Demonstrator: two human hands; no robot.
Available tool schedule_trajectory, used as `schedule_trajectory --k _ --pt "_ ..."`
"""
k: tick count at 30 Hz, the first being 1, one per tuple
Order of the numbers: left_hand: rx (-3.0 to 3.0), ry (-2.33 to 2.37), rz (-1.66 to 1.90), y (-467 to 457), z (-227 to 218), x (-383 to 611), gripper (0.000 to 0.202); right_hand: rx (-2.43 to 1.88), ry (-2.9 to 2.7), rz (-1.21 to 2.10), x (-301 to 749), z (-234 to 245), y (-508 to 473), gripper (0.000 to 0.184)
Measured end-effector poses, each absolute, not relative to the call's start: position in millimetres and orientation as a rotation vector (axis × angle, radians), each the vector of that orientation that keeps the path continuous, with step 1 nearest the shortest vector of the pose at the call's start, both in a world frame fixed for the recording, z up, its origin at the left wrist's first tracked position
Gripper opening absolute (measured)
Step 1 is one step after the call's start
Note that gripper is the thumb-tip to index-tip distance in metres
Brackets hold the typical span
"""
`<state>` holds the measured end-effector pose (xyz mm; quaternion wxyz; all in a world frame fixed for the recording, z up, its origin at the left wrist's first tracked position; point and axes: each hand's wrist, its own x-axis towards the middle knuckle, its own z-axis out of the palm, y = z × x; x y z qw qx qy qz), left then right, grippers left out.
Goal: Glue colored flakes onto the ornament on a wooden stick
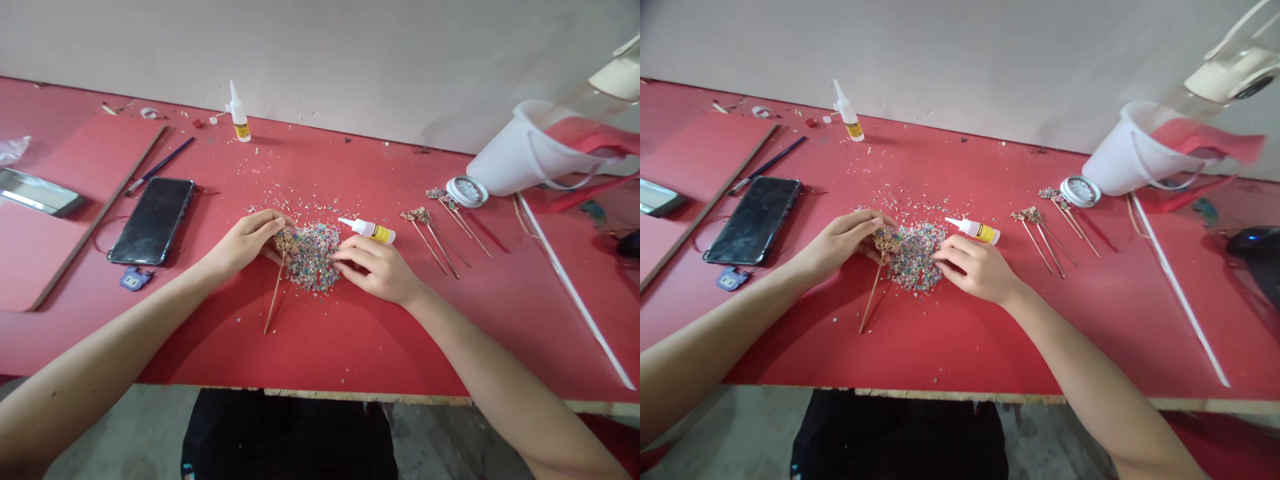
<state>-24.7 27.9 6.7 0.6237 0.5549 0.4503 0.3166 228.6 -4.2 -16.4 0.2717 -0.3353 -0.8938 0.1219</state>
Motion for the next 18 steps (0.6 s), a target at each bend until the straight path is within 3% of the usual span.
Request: schedule_trajectory --k 7,18 --pt "1.262 1.028 0.769 31 3 -27 0.022 -0.797 -2.536 0.307 222 -16 -8 0.018" --pt "1.268 1.024 0.807 45 0 -40 0.025 -0.992 -2.349 0.281 216 -21 -4 0.018"
